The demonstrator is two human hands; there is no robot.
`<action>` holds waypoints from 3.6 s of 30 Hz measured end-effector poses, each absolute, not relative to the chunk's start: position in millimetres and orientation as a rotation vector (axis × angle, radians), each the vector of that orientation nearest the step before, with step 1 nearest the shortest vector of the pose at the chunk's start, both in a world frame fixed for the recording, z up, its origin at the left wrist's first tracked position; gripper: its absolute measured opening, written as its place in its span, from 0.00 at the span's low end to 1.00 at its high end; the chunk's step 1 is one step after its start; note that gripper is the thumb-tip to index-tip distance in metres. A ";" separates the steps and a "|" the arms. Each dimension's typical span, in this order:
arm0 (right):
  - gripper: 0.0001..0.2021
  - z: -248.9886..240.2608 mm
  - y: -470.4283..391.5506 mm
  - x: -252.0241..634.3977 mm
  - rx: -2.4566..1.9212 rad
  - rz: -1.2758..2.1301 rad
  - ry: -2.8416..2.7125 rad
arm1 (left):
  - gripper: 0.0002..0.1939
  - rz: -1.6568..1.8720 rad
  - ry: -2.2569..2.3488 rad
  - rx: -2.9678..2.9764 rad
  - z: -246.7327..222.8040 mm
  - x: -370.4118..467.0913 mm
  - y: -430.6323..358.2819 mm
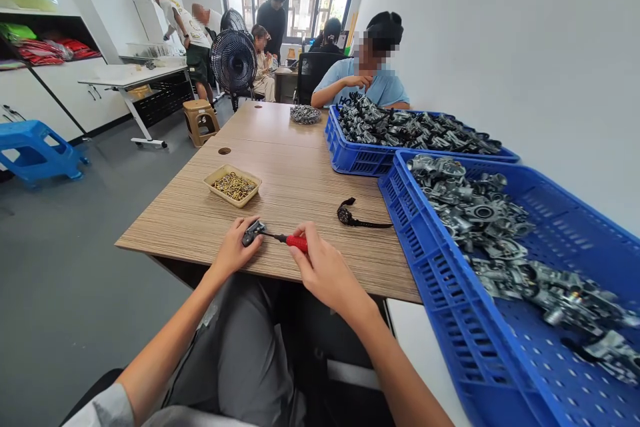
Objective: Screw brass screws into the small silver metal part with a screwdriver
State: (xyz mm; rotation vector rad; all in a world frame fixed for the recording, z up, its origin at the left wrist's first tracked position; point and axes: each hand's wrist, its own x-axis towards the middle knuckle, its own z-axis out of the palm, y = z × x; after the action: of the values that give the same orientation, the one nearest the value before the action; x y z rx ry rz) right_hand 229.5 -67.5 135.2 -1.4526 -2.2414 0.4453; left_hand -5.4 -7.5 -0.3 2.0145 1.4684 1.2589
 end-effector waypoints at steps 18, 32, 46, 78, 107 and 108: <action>0.14 126.8 -61.2 225.3 -1.840 0.221 -2.086 | 0.24 1.258 1.465 2.005 -1.2 -6.0 -6.8; 0.12 127.3 -56.6 238.7 -1.249 0.551 -2.260 | 0.25 1.232 1.456 2.011 -0.9 -5.6 -7.4; 0.11 134.1 -51.7 245.7 -1.326 0.418 -2.253 | 0.24 1.187 1.458 2.034 0.9 -4.8 -7.2; 0.05 135.8 -60.2 238.2 -1.380 0.407 -2.269 | 0.25 1.226 1.451 2.040 -1.6 -4.5 -6.9; 0.13 128.2 -64.1 225.6 -1.817 0.083 -2.130 | 0.24 1.246 1.466 2.048 -2.9 -5.5 -5.9; 0.14 128.3 -64.4 225.4 -1.811 0.099 -2.129 | 0.24 1.244 1.471 2.050 -3.3 -5.6 -5.7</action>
State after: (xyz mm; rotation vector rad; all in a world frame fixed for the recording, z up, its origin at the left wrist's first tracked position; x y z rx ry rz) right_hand 225.4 -64.4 128.3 -1.8114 -2.1285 0.0986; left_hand -5.6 -5.7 -3.3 2.0504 1.4712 1.2445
